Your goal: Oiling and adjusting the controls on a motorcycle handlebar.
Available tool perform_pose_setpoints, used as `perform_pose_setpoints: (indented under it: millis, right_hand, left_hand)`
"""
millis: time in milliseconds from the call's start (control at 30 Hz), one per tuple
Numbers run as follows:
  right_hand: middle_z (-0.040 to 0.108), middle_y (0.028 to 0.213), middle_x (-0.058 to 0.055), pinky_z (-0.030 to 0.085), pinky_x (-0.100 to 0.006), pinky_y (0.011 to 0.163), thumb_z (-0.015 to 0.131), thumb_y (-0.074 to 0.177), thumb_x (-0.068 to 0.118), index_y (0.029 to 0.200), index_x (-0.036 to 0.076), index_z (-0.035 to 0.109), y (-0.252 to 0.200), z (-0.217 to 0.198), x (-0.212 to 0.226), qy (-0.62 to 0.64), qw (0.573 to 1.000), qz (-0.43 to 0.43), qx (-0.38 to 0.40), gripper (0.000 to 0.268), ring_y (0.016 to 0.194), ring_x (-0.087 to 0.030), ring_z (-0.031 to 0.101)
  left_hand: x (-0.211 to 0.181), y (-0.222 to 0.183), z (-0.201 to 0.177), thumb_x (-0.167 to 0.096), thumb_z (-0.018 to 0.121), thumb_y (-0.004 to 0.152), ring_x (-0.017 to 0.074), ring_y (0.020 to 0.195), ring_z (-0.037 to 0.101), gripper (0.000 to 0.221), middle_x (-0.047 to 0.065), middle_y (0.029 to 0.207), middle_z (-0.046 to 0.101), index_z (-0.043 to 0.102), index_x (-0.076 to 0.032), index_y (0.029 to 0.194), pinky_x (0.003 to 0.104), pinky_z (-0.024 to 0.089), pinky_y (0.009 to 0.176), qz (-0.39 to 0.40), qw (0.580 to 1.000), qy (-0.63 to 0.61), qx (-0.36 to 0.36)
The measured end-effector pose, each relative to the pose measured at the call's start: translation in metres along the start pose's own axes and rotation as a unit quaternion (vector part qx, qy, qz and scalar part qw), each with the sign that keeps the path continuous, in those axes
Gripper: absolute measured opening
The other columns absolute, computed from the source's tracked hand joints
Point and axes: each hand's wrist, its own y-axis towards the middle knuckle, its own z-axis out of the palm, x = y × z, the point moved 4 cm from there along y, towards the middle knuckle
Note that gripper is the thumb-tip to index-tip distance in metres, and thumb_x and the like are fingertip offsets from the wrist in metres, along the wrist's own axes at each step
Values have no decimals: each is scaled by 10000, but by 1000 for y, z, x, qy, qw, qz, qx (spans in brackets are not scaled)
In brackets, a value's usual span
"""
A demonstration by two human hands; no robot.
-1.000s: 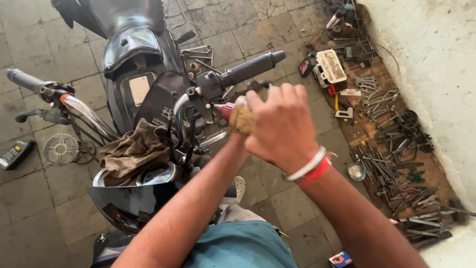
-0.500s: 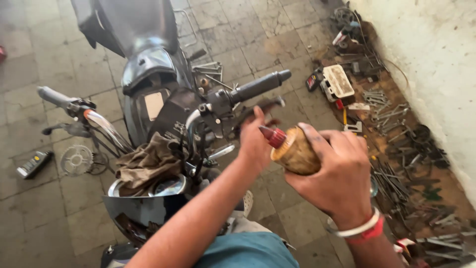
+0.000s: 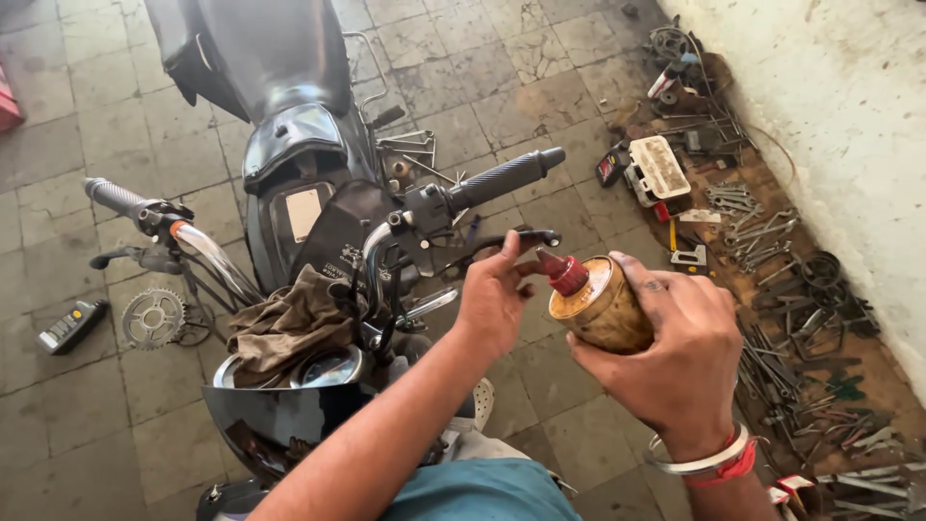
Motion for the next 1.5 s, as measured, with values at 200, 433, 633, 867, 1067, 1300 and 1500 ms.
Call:
perform_pose_setpoints:
  millis: [200,433,633,867,1067,1300,1500]
  right_hand:
    - [701,996,-117,501,-450,883,936,521,311,1208,52,732,2,0,-3,-5,1000,1,-6,762,913,-310,662]
    - [703,1026,-130,515,-444,892,934,539,313,1216,40,727,5,3,-6,-2,1000,1,-18,759,938,-311,667]
    - [702,1012,-133,514,-448,891,941,539,317,1215,35,723,6,5,-9,0,1000,0,-21,764,924,-316,671]
    - [707,1015,-131,517,-446,886,944,546,319,1221,31,712,4,6,-10,11,1000,-2,-24,770,918,-317,672]
    - [705,1028,-133,521,-444,887,950,552,323,1228,35,706,1,9,-10,14,1000,-3,-28,774,931,-316,675]
    - [704,1026,-127,521,-446,891,949,547,324,1234,41,705,-3,8,-10,11,999,-1,-33,783,935,-315,672]
    - [699,1003,-120,521,-449,878,953,553,324,1241,44,707,-6,7,-10,12,999,8,-33,782,912,-313,663]
  left_hand:
    - [-22,-14,20,-410,516,1013,127,1012,631,377,-49,1242,715,634,-163,1272,334,356,812,-4,1000,-12,20]
    - [-17,-17,12,-343,555,983,149,956,632,447,-72,1357,670,579,-164,1392,302,373,759,-31,998,-56,17]
    - [-14,-20,13,-333,570,979,158,955,679,446,-63,1348,675,595,-139,1380,262,387,682,-54,995,-71,47]
    - [-17,-32,16,-314,585,994,136,965,669,421,-39,1305,654,604,-155,1383,261,385,689,-46,995,-64,58]
    - [-13,-35,15,-304,602,1000,161,965,674,385,-54,1315,631,566,-124,1339,271,382,673,-56,992,-86,68]
    - [-16,-37,20,-313,597,990,154,867,659,415,-74,1452,578,562,-141,1365,251,399,621,-55,992,-92,69]
    - [-16,-38,24,-361,599,991,116,768,606,469,-103,1504,559,556,-153,1410,238,394,611,-48,993,-77,76]
